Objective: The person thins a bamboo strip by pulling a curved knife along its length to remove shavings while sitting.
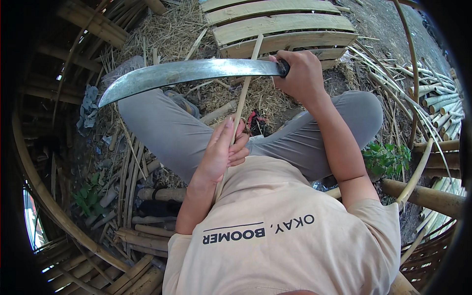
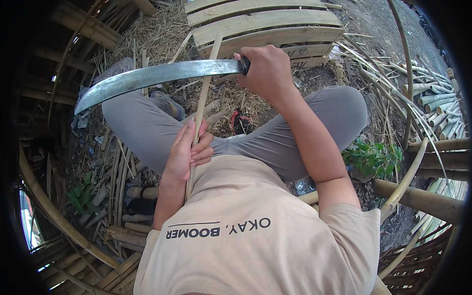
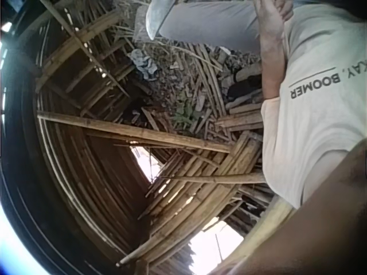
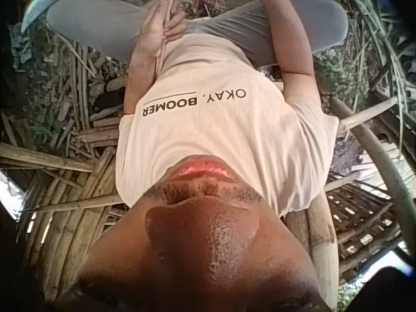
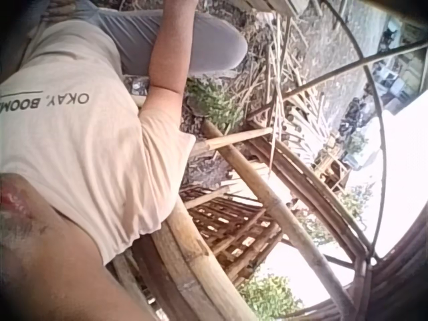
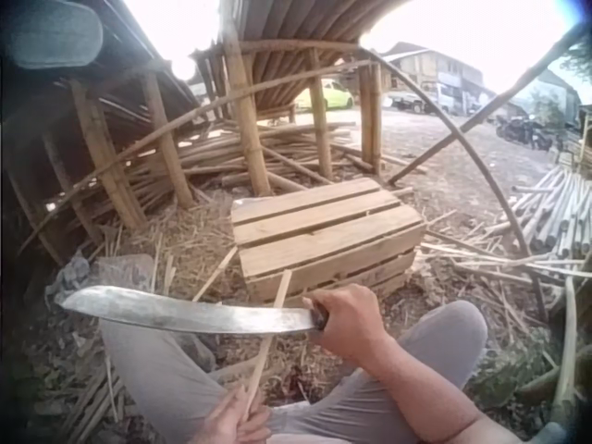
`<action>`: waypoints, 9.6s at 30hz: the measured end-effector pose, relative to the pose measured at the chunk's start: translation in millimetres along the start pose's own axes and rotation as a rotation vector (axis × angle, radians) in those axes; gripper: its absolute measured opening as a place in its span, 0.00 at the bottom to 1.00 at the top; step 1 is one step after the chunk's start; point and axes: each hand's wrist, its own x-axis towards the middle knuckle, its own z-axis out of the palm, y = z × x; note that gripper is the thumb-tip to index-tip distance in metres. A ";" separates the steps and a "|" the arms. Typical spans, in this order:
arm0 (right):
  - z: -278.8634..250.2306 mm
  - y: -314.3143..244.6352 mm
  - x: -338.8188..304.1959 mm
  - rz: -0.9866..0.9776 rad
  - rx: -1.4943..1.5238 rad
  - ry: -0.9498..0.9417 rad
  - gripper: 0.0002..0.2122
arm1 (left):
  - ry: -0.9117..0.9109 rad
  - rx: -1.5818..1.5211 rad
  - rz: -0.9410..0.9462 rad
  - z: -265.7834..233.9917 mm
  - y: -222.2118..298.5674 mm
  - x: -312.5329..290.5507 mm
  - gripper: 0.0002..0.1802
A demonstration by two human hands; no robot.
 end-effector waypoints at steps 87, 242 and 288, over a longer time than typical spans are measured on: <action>12.6 61.7 23.1 0.358 0.226 0.001 0.19 | 0.287 0.370 0.264 -11.5 -25.1 -9.3 0.15; 35.0 -6.5 -16.3 -0.005 0.094 -0.209 0.11 | 0.127 0.185 0.039 -25.7 -19.1 13.0 0.19; 37.7 -7.8 -15.1 0.032 -0.031 -0.254 0.14 | 0.329 0.601 0.179 -35.5 -43.2 17.9 0.14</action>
